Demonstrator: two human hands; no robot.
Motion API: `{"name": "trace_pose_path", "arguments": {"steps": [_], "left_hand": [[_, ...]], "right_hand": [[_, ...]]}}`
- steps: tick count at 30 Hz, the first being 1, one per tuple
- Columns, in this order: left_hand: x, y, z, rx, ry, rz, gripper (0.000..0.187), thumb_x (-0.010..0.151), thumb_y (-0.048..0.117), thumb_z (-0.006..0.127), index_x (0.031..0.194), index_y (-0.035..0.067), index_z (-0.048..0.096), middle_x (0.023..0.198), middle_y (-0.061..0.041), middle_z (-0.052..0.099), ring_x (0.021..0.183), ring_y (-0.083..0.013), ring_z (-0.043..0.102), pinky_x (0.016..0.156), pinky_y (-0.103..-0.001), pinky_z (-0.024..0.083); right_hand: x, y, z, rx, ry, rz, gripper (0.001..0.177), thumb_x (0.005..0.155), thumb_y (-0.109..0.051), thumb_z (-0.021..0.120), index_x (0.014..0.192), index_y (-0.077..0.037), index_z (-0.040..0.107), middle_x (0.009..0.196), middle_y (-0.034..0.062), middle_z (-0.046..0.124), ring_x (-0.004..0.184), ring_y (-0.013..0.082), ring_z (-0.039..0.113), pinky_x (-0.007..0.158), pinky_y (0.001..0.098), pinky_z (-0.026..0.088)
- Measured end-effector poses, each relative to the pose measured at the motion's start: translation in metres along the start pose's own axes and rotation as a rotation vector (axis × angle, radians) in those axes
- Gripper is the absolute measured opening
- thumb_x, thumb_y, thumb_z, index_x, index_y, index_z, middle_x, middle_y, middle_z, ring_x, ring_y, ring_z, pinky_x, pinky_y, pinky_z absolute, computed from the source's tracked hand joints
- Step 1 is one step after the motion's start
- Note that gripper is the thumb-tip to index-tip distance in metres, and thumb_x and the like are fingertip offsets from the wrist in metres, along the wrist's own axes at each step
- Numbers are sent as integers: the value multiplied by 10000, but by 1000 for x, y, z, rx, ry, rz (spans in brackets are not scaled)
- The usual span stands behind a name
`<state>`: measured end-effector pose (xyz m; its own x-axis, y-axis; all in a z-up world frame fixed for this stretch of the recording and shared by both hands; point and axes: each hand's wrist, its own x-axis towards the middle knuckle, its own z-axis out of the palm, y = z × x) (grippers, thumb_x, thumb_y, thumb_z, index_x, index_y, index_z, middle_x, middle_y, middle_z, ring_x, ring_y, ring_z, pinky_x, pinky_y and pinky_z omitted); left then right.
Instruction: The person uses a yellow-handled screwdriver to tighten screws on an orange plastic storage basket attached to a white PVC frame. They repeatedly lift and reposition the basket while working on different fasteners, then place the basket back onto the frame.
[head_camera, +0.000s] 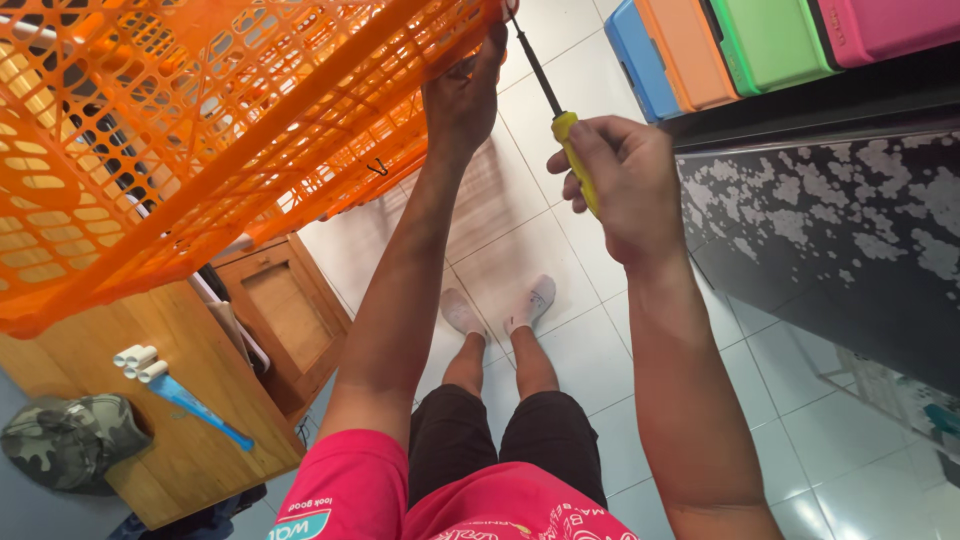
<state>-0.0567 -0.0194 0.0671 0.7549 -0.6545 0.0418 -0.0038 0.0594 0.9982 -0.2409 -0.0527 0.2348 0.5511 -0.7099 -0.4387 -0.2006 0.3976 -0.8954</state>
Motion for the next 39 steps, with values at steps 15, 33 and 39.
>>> {"name": "trace_pose_path", "arguments": {"steps": [15, 33, 39], "left_hand": [[0, 1, 5, 128, 14, -60, 447, 1005, 395, 673, 1290, 54, 721, 1010, -65, 775, 829, -121, 693, 763, -318, 567], [-2, 14, 4, 194, -89, -201, 463, 1052, 416, 592, 1363, 86, 687, 886, -144, 648, 714, -186, 509, 684, -385, 455], [-7, 3, 8, -13, -89, 6, 470, 1084, 418, 599, 1368, 45, 639, 1217, -97, 742, 1115, -147, 683, 976, -346, 553]], "right_hand": [[7, 23, -5, 335, -37, 49, 248, 1002, -192, 714, 1065, 47, 732, 776, 110, 696, 537, 85, 584, 421, 179, 419], [21, 46, -27, 913, -402, 433, 295, 959, -116, 750, 1197, -28, 599, 952, 91, 650, 551, 59, 544, 391, 165, 407], [-1, 67, 3, -275, 182, -266, 168, 1079, -167, 718, 1138, -17, 674, 970, 73, 706, 741, 90, 670, 647, 222, 542]]}}
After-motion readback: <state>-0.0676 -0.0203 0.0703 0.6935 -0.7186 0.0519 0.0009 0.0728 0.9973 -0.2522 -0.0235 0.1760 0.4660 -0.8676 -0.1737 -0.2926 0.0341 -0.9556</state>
